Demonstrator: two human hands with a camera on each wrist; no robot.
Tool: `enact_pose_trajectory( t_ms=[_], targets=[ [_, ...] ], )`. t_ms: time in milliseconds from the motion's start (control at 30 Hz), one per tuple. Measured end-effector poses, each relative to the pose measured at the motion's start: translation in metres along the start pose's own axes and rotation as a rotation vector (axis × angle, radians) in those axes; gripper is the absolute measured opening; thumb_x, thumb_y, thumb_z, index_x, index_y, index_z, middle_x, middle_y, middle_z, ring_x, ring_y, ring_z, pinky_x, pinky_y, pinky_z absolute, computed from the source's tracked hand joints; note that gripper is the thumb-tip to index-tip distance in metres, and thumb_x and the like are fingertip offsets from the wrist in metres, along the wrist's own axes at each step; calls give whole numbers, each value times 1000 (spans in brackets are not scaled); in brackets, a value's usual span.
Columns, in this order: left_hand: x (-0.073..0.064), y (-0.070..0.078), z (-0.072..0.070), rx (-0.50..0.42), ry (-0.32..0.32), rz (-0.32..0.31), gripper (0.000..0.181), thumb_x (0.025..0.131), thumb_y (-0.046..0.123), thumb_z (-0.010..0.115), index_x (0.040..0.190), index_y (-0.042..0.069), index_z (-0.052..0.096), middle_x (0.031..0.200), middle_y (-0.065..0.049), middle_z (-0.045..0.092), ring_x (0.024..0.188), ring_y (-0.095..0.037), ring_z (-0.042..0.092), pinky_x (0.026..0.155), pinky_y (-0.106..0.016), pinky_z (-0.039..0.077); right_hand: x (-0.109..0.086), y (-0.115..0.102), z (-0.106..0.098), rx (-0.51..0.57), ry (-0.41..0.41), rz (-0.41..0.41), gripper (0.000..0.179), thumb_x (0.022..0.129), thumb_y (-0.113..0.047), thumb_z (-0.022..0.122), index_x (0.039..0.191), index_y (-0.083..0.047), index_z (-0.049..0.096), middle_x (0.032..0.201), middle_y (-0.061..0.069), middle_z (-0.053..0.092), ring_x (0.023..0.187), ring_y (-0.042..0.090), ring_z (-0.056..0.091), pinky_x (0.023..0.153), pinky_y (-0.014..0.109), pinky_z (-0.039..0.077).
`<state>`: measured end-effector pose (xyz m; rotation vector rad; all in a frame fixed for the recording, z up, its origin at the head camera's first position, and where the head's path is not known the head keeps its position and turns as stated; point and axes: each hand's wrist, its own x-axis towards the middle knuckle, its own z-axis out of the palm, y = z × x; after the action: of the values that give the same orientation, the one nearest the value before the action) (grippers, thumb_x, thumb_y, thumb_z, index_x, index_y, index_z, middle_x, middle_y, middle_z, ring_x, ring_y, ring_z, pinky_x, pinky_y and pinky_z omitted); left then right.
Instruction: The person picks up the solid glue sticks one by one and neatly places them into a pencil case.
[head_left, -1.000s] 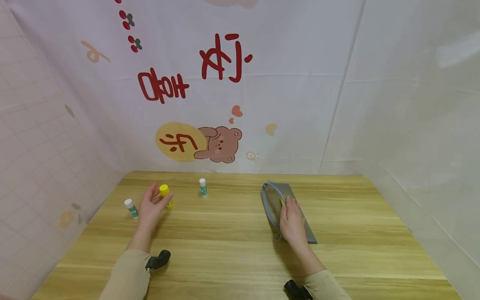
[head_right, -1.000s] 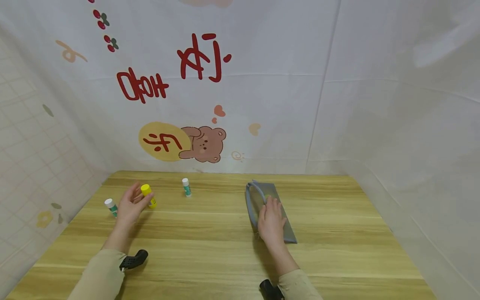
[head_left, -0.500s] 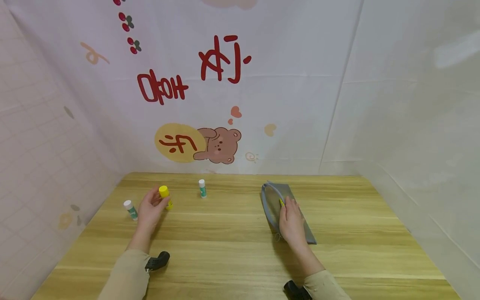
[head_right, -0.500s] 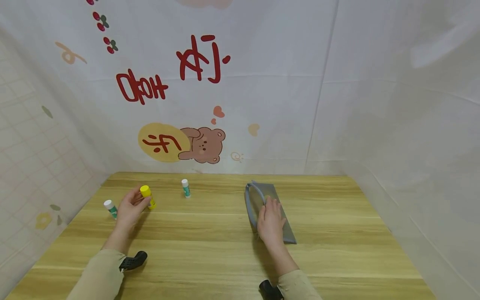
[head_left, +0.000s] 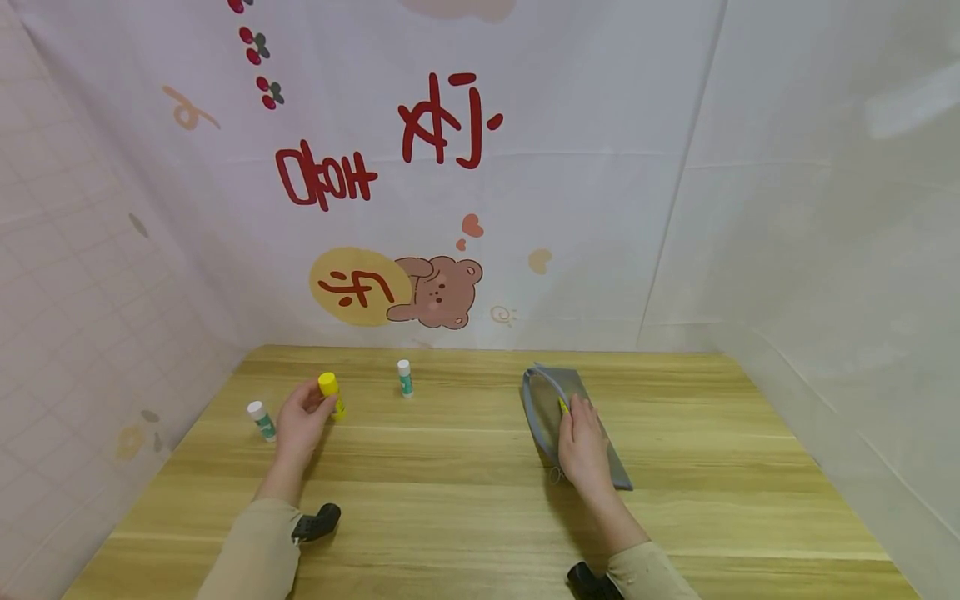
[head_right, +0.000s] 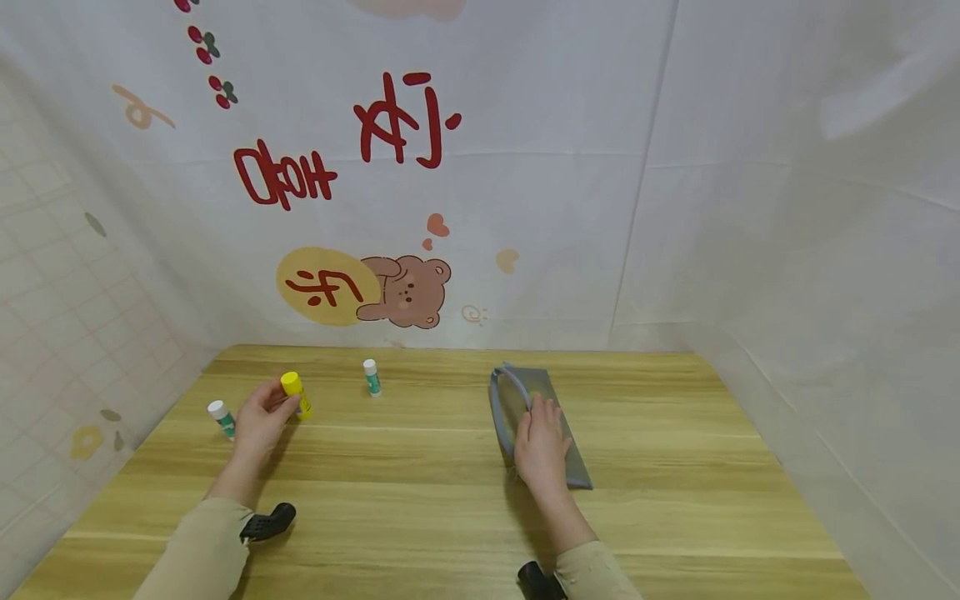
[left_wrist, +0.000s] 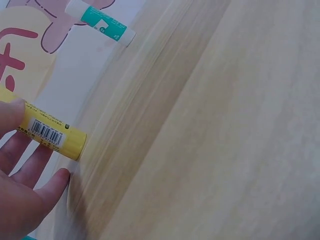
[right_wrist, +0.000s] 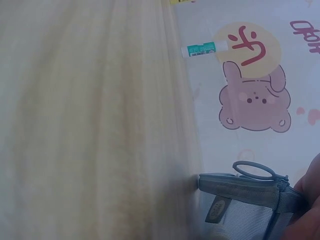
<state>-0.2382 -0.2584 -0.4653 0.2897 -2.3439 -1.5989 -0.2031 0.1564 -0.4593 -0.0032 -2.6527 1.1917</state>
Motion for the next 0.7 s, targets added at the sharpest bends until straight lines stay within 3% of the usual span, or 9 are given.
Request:
enact_pose_trajectory(
  t_ms=[100,233,333,700],
  targets=[
    [0,1,0,9,4,2,41,99,7,60,136,-8,49,133,-28,54,122,-37,54,88,-11,43,0,0,0,0,-2,1,48,106,-11,33,146,14,32,150,36,28,141,54,17,99,84,12],
    [-1,2,0,29,-5,11,40,100,7,59,135,-8,49,133,-28,53,122,-38,53,102,-34,46,0,0,0,1,4,-3,47,106,-11,34,145,14,33,150,37,29,141,54,18,99,83,13],
    [-3,3,0,45,-18,15,41,100,8,59,136,-8,48,134,-29,52,123,-39,52,105,-46,43,1,-1,0,1,13,-10,47,106,-11,35,145,15,34,149,37,30,140,55,19,99,83,14],
    [-4,5,4,70,-34,43,40,100,8,60,135,-7,51,134,-29,53,121,-41,54,104,-48,44,0,-1,0,-2,-6,3,48,106,-11,33,146,14,32,150,37,28,141,54,17,99,84,13]
  ],
)
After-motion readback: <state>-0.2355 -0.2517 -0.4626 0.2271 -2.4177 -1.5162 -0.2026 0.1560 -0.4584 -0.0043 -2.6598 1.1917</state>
